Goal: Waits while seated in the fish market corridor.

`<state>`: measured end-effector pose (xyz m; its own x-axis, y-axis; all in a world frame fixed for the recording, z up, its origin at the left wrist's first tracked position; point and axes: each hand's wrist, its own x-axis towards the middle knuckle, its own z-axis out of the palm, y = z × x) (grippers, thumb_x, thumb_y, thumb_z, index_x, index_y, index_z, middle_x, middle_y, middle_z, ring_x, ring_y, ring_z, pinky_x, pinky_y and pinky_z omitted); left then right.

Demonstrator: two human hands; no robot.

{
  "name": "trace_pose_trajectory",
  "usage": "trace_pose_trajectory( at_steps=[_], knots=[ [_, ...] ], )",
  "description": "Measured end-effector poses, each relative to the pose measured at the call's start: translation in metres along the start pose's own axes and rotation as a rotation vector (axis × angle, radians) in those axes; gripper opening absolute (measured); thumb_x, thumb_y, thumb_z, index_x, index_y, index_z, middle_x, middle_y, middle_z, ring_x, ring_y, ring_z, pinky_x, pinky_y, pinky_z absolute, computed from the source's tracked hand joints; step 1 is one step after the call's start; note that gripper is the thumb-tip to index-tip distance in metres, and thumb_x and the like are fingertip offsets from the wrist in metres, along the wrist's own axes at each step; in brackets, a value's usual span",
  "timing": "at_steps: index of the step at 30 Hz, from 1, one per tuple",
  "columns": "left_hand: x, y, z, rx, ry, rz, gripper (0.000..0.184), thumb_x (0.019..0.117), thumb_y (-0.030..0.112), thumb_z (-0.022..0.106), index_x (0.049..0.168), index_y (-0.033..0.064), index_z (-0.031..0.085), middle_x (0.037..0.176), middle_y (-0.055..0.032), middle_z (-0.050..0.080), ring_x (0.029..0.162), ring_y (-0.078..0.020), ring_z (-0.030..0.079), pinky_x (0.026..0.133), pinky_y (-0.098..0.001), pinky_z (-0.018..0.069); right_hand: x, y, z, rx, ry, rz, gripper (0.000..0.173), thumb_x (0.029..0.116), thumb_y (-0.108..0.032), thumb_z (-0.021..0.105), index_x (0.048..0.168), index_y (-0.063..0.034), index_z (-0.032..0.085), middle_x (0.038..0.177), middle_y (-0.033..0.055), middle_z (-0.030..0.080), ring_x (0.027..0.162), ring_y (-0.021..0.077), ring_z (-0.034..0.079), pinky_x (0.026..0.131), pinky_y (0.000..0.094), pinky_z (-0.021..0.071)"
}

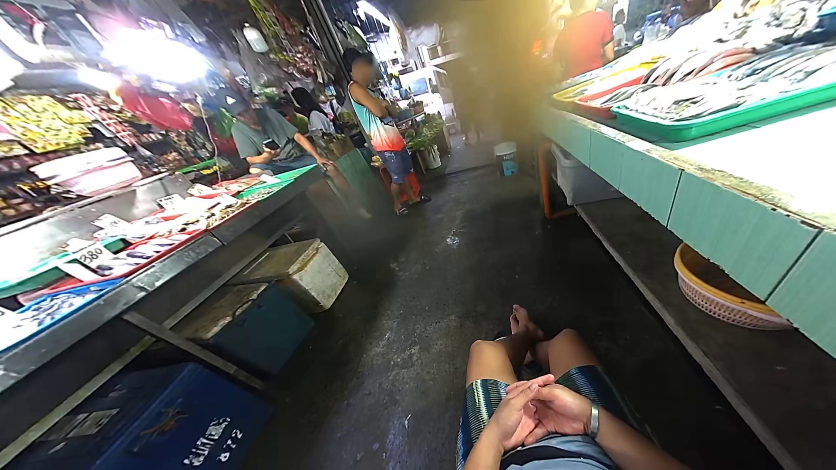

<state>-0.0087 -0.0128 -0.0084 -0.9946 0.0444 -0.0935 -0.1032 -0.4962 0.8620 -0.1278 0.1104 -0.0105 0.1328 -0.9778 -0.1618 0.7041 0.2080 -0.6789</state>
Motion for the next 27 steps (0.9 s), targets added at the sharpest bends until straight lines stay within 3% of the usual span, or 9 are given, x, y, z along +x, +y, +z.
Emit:
trace_pose_trajectory(
  at_steps=[11,18,21,27],
  knots=[
    [-0.0001,-0.0002,0.0004,0.012,0.004,0.009,0.049,0.1116,0.032,0.032,0.148,0.0056,0.052,0.130,-0.0166,0.067,0.123,-0.0265,0.064,0.106,-0.0478,0.0511,0.0026,0.0040,-0.0050,-0.013,0.008,-0.008,0.044,0.1092,-0.039,0.039,0.140,-0.0117,0.056,0.116,0.0206,0.071,0.106,0.0368,0.071,0.093,0.0585,0.0577],
    [-0.0005,0.0024,0.0024,0.017,0.023,0.006,0.051,0.1114,0.033,0.031,0.148,0.0043,0.052,0.134,-0.0175,0.065,0.126,-0.0278,0.061,0.109,-0.0482,0.0482,0.0007,0.0008,-0.0012,0.051,0.016,-0.010,0.042,0.1078,-0.037,0.044,0.135,-0.0091,0.058,0.115,0.0217,0.071,0.106,0.0370,0.071,0.092,0.0573,0.0581],
    [-0.0007,-0.0003,-0.0009,0.007,0.001,0.015,0.050,0.1118,0.032,0.032,0.148,0.0055,0.053,0.132,-0.0171,0.067,0.124,-0.0274,0.063,0.108,-0.0483,0.0498,0.0020,0.0017,-0.0029,0.011,0.002,0.006,0.044,0.1094,-0.039,0.039,0.135,-0.0094,0.059,0.115,0.0200,0.071,0.107,0.0354,0.071,0.094,0.0568,0.0576],
    [-0.0006,0.0010,0.0012,0.007,-0.001,0.014,0.049,0.1117,0.032,0.032,0.148,0.0062,0.053,0.131,-0.0168,0.067,0.123,-0.0271,0.064,0.107,-0.0481,0.0504,0.0002,0.0011,-0.0007,-0.015,-0.004,-0.003,0.045,0.1074,-0.043,0.041,0.132,-0.0104,0.061,0.113,0.0186,0.072,0.104,0.0340,0.071,0.092,0.0556,0.0585]
  ],
)
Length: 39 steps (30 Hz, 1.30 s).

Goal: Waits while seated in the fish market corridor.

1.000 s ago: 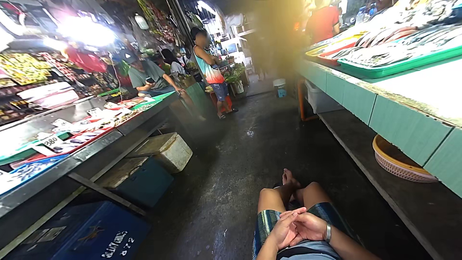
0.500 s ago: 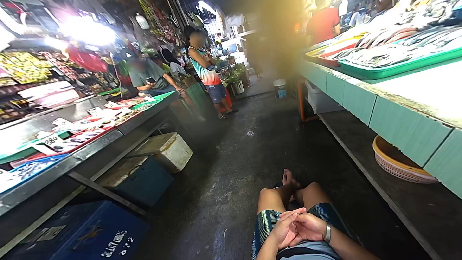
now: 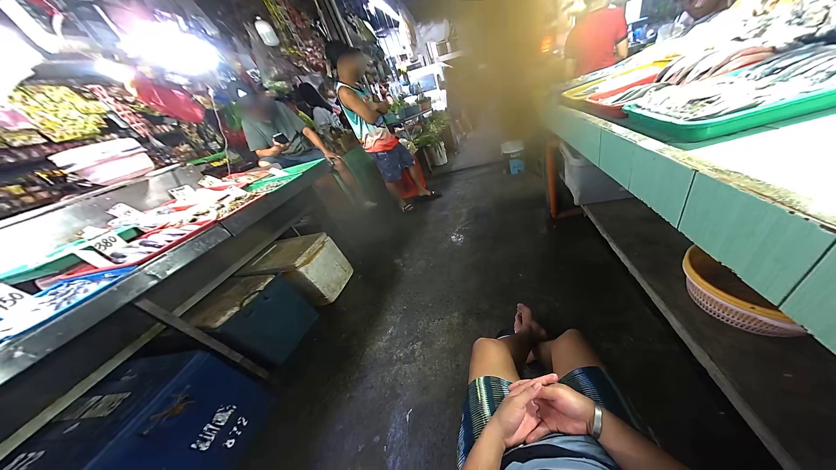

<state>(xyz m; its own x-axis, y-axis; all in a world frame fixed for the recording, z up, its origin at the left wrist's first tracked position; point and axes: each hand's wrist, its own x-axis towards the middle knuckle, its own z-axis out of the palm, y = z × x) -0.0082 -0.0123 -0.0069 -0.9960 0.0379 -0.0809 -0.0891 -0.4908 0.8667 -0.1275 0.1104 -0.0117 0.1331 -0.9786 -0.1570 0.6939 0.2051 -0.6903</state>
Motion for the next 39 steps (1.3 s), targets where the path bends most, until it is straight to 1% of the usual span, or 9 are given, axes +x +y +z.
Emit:
trace_pose_trajectory(
  at_steps=[2,6,9,11,16,21,29,37,39],
  knots=[
    [0.0005,-0.0009,-0.0007,-0.004,-0.002,0.006,0.049,0.1117,0.032,0.033,0.147,0.0057,0.054,0.130,-0.0166,0.068,0.122,-0.0271,0.064,0.106,-0.0481,0.0509,0.0024,0.0029,-0.0064,0.009,-0.027,0.000,0.045,0.1087,-0.041,0.039,0.136,-0.0116,0.059,0.116,0.0195,0.071,0.107,0.0356,0.070,0.094,0.0576,0.0570],
    [0.0009,-0.0027,-0.0026,-0.004,-0.003,0.005,0.049,0.1119,0.032,0.033,0.147,0.0056,0.054,0.132,-0.0167,0.067,0.124,-0.0273,0.063,0.108,-0.0483,0.0497,0.0044,0.0046,-0.0097,0.026,-0.024,0.000,0.043,0.1089,-0.039,0.040,0.139,-0.0129,0.056,0.117,0.0206,0.070,0.108,0.0368,0.070,0.094,0.0583,0.0569],
    [-0.0002,-0.0007,-0.0009,-0.003,0.002,-0.004,0.051,0.1113,0.034,0.032,0.148,0.0049,0.052,0.133,-0.0166,0.066,0.126,-0.0274,0.062,0.108,-0.0479,0.0487,0.0041,0.0036,-0.0085,0.018,-0.035,-0.005,0.043,0.1091,-0.040,0.041,0.139,-0.0132,0.057,0.118,0.0198,0.071,0.109,0.0360,0.070,0.094,0.0574,0.0572],
    [-0.0003,-0.0009,-0.0007,-0.006,0.006,-0.003,0.050,0.1115,0.033,0.033,0.148,0.0057,0.053,0.131,-0.0165,0.067,0.123,-0.0271,0.063,0.107,-0.0478,0.0504,0.0046,0.0041,-0.0087,0.022,-0.026,0.000,0.044,0.1087,-0.041,0.042,0.139,-0.0126,0.056,0.117,0.0202,0.070,0.108,0.0363,0.070,0.094,0.0577,0.0573],
    [-0.0003,0.0006,0.0007,0.021,0.012,0.004,0.050,0.1114,0.031,0.031,0.148,0.0036,0.052,0.135,-0.0163,0.065,0.127,-0.0262,0.061,0.109,-0.0474,0.0484,0.0041,0.0045,-0.0090,0.028,0.001,-0.012,0.041,0.1093,-0.035,0.040,0.140,-0.0134,0.056,0.117,0.0209,0.070,0.108,0.0373,0.070,0.093,0.0591,0.0569],
    [0.0005,0.0000,-0.0007,0.014,0.007,0.009,0.051,0.1114,0.032,0.031,0.147,0.0041,0.052,0.133,-0.0168,0.066,0.126,-0.0270,0.062,0.108,-0.0480,0.0493,0.0042,0.0043,-0.0093,0.031,-0.010,-0.017,0.041,0.1096,-0.036,0.040,0.138,-0.0125,0.058,0.117,0.0210,0.070,0.107,0.0371,0.070,0.093,0.0588,0.0570],
    [0.0000,-0.0026,-0.0026,0.006,0.007,0.004,0.050,0.1119,0.032,0.031,0.147,0.0051,0.053,0.133,-0.0171,0.065,0.126,-0.0276,0.061,0.108,-0.0488,0.0490,0.0055,0.0053,-0.0104,0.050,-0.007,-0.004,0.041,0.1085,-0.036,0.044,0.140,-0.0128,0.056,0.117,0.0223,0.070,0.107,0.0383,0.070,0.092,0.0590,0.0576],
    [0.0019,-0.0023,-0.0015,-0.005,0.011,-0.010,0.049,0.1124,0.031,0.030,0.148,0.0057,0.053,0.132,-0.0172,0.066,0.125,-0.0276,0.062,0.108,-0.0492,0.0491,0.0046,0.0057,-0.0115,0.039,-0.010,0.001,0.043,0.1094,-0.039,0.039,0.138,-0.0115,0.057,0.117,0.0218,0.070,0.109,0.0380,0.069,0.094,0.0594,0.0563],
    [0.0019,-0.0023,-0.0012,-0.001,0.018,-0.012,0.049,0.1123,0.031,0.031,0.147,0.0060,0.054,0.131,-0.0171,0.067,0.124,-0.0275,0.063,0.107,-0.0486,0.0502,0.0037,0.0048,-0.0095,0.039,-0.007,0.001,0.043,0.1088,-0.039,0.040,0.136,-0.0109,0.058,0.116,0.0213,0.071,0.108,0.0372,0.070,0.094,0.0585,0.0567]
  ],
)
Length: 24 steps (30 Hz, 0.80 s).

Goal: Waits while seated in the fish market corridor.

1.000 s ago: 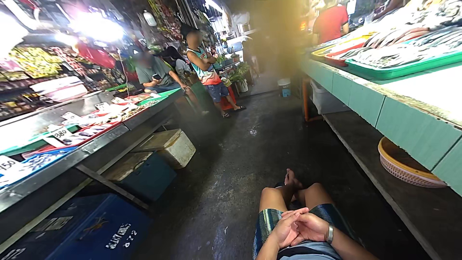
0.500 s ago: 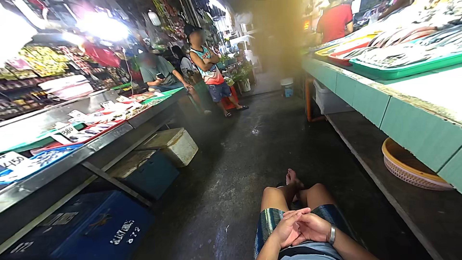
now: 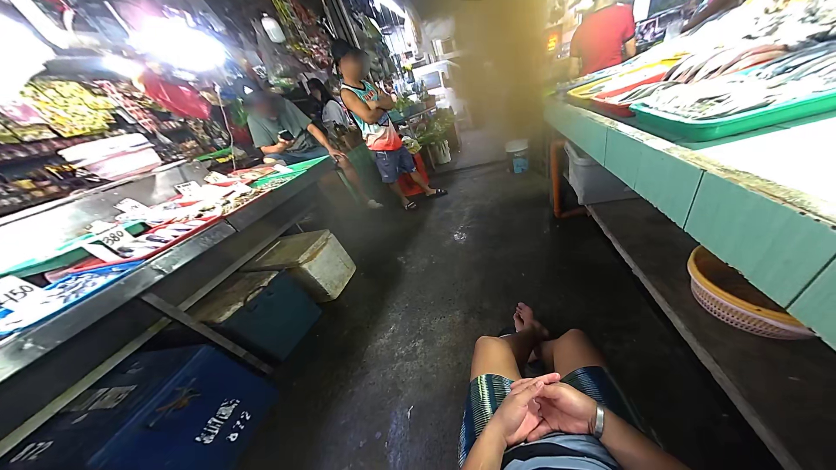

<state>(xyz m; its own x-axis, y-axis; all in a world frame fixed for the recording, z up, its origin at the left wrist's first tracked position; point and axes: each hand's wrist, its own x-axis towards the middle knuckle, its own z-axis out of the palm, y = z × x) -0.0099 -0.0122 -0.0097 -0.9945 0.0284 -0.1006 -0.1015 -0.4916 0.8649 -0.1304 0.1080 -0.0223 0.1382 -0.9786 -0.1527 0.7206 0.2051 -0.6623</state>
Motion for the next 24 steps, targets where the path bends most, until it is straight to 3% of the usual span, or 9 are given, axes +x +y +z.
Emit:
trace_pose_trajectory(
  at_steps=[15,24],
  knots=[
    [0.0001,0.0009,0.0008,-0.004,0.002,-0.015,0.048,0.1119,0.031,0.032,0.148,0.0068,0.054,0.132,-0.0177,0.066,0.124,-0.0283,0.063,0.108,-0.0496,0.0495,-0.0024,-0.0021,0.0045,-0.017,0.039,0.007,0.044,0.1083,-0.040,0.040,0.135,-0.0101,0.058,0.115,0.0209,0.071,0.107,0.0367,0.070,0.094,0.0584,0.0569],
    [-0.0019,0.0000,-0.0012,0.000,0.002,0.010,0.049,0.1117,0.031,0.032,0.147,0.0051,0.053,0.131,-0.0173,0.067,0.123,-0.0273,0.063,0.107,-0.0484,0.0503,0.0019,0.0006,-0.0009,-0.025,-0.012,0.005,0.045,0.1089,-0.041,0.040,0.141,-0.0124,0.055,0.119,0.0215,0.070,0.109,0.0378,0.070,0.096,0.0595,0.0561]
  ],
)
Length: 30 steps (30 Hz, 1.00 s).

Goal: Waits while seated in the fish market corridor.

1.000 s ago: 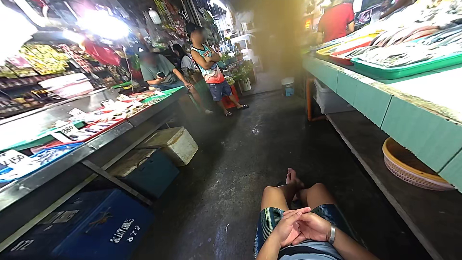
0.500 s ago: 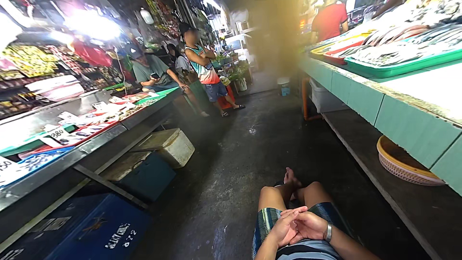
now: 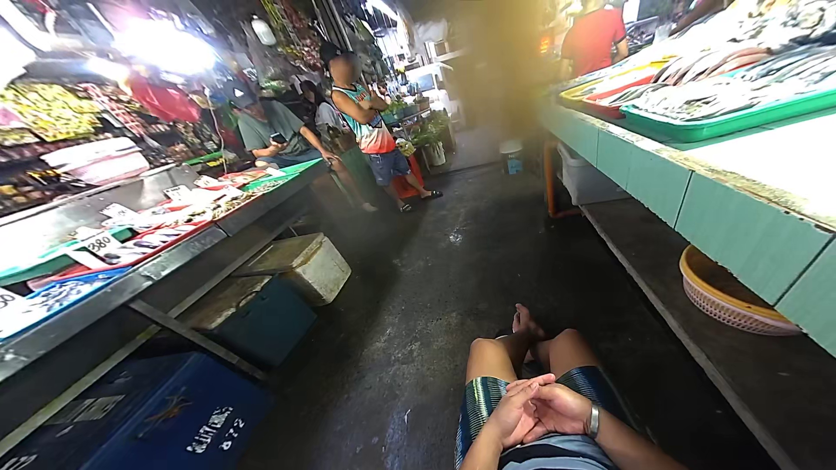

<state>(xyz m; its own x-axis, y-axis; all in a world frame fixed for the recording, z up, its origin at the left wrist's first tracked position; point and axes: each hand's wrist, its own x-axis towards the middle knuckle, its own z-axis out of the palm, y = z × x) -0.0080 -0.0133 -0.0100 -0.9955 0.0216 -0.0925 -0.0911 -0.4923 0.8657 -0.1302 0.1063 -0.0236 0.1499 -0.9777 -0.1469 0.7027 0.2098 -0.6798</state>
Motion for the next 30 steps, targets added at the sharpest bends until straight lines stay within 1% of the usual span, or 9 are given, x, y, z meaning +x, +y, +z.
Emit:
trace_pose_trajectory(
  at_steps=[6,9,12,17,22,25,27,30],
  knots=[
    [0.0013,0.0010,0.0013,0.002,0.000,-0.011,0.048,0.1117,0.031,0.033,0.147,0.0051,0.054,0.130,-0.0164,0.067,0.123,-0.0268,0.064,0.107,-0.0479,0.0506,-0.0022,-0.0010,0.0012,-0.007,0.000,-0.003,0.045,0.1096,-0.040,0.038,0.141,-0.0128,0.055,0.118,0.0210,0.070,0.108,0.0369,0.070,0.095,0.0579,0.0567],
    [0.0020,0.0015,0.0024,0.015,0.001,-0.003,0.048,0.1115,0.030,0.033,0.146,0.0050,0.055,0.130,-0.0162,0.068,0.122,-0.0261,0.064,0.106,-0.0474,0.0512,-0.0034,-0.0021,0.0023,-0.009,0.000,-0.008,0.045,0.1091,-0.041,0.039,0.140,-0.0126,0.056,0.118,0.0204,0.070,0.108,0.0362,0.070,0.094,0.0575,0.0571],
    [0.0009,0.0020,0.0035,0.022,0.010,0.003,0.048,0.1111,0.030,0.033,0.146,0.0039,0.055,0.129,-0.0169,0.068,0.121,-0.0267,0.065,0.105,-0.0474,0.0519,-0.0029,-0.0015,0.0021,0.000,-0.009,-0.019,0.045,0.1088,-0.041,0.041,0.139,-0.0113,0.057,0.118,0.0207,0.070,0.109,0.0367,0.070,0.095,0.0586,0.0567],
    [-0.0010,0.0013,0.0013,0.025,0.014,0.006,0.049,0.1116,0.031,0.033,0.146,0.0043,0.054,0.130,-0.0177,0.067,0.122,-0.0274,0.064,0.105,-0.0480,0.0515,-0.0005,-0.0009,0.0027,0.001,0.000,-0.006,0.045,0.1094,-0.040,0.040,0.139,-0.0112,0.057,0.117,0.0201,0.071,0.107,0.0359,0.070,0.094,0.0575,0.0571],
    [0.0004,0.0036,0.0042,0.030,0.011,0.009,0.048,0.1114,0.029,0.033,0.146,0.0050,0.055,0.129,-0.0152,0.068,0.119,-0.0245,0.066,0.103,-0.0458,0.0528,-0.0007,-0.0010,0.0000,-0.005,0.002,-0.010,0.044,0.1101,-0.040,0.039,0.137,-0.0116,0.058,0.118,0.0206,0.071,0.107,0.0369,0.070,0.093,0.0586,0.0576],
    [0.0024,0.0029,0.0041,0.026,0.010,0.012,0.047,0.1116,0.029,0.033,0.145,0.0042,0.056,0.127,-0.0160,0.069,0.118,-0.0252,0.066,0.103,-0.0466,0.0530,-0.0022,-0.0015,-0.0001,-0.013,-0.004,-0.013,0.044,0.1098,-0.040,0.039,0.138,-0.0121,0.058,0.118,0.0204,0.071,0.108,0.0366,0.070,0.093,0.0582,0.0576],
    [0.0020,0.0017,0.0023,0.016,0.002,0.010,0.048,0.1118,0.030,0.033,0.146,0.0039,0.055,0.129,-0.0175,0.068,0.121,-0.0270,0.065,0.105,-0.0481,0.0514,-0.0026,-0.0017,0.0017,-0.009,-0.002,-0.016,0.043,0.1094,-0.040,0.039,0.137,-0.0123,0.058,0.116,0.0204,0.071,0.107,0.0361,0.071,0.093,0.0573,0.0576],
    [0.0007,0.0013,0.0012,0.013,-0.002,0.005,0.048,0.1117,0.031,0.033,0.146,0.0051,0.055,0.129,-0.0172,0.068,0.121,-0.0272,0.064,0.105,-0.0484,0.0516,-0.0018,-0.0022,0.0027,-0.002,-0.006,-0.008,0.044,0.1094,-0.040,0.040,0.136,-0.0117,0.058,0.115,0.0202,0.071,0.106,0.0356,0.071,0.093,0.0567,0.0577]
  ],
)
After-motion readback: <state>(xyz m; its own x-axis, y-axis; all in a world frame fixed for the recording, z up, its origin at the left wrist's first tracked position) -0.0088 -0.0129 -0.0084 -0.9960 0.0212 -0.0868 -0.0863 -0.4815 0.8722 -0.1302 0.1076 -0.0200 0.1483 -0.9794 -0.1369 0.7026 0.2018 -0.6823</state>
